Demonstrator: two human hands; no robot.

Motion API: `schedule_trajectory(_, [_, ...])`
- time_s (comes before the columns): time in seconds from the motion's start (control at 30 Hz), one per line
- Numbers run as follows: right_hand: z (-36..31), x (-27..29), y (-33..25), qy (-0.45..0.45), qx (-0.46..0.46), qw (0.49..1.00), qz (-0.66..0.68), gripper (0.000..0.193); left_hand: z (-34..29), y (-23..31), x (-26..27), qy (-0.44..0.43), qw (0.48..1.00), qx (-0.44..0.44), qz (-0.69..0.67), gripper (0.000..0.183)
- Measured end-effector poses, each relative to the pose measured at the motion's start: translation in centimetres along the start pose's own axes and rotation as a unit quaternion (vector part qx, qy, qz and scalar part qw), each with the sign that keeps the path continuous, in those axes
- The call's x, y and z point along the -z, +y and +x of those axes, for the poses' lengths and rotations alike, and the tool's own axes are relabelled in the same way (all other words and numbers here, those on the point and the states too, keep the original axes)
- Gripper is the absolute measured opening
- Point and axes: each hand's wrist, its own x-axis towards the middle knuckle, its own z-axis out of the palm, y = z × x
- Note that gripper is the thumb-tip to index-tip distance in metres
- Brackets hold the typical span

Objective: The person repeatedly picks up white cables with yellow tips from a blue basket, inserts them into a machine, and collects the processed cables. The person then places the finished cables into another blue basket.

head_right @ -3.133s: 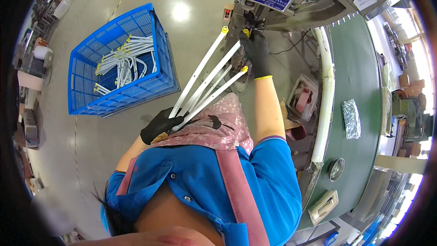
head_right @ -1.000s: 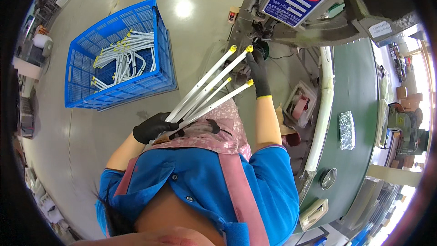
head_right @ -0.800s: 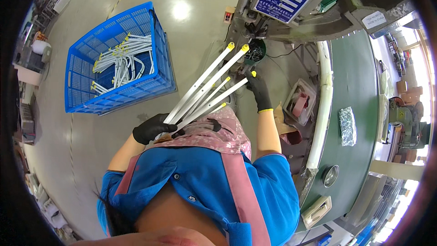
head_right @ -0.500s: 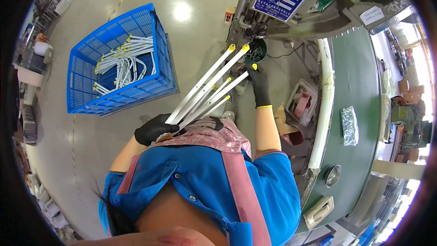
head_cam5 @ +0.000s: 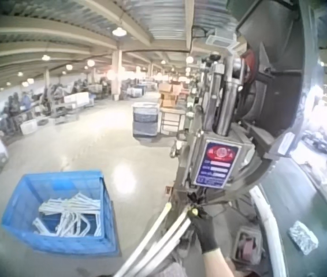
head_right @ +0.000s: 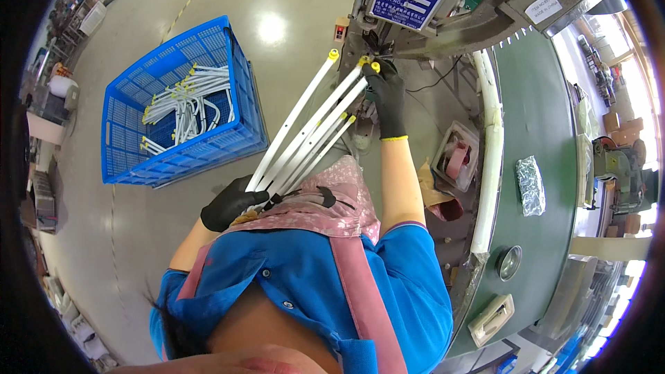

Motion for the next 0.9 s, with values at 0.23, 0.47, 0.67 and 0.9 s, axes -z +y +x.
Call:
schedule_trajectory(0.23, [1.5,-0.8,1.5,-0.002,0.005,1.000,0.029,0.029,0.5,-0.6,-0.4,0.039,0.998,0.000,-0.047,0.033])
schedule_trajectory(0.47, [1.6,-0.3,2.4,-0.013,-0.024,0.999,0.026,0.033,0.1,-0.3,-0.3,0.047,0.998,0.038,-0.004,0.036])
schedule_trajectory(0.67, [1.8,-0.3,4.5,-0.022,-0.011,0.998,-0.052,0.033,-1.8,0.2,-0.1,0.036,0.999,0.007,-0.035,0.039])
schedule_trajectory(0.9, [0.9,-0.5,5.8,-0.030,-0.056,0.997,-0.051,0.034,-1.2,-0.5,-0.3,0.055,0.998,-0.001,-0.017,0.039])
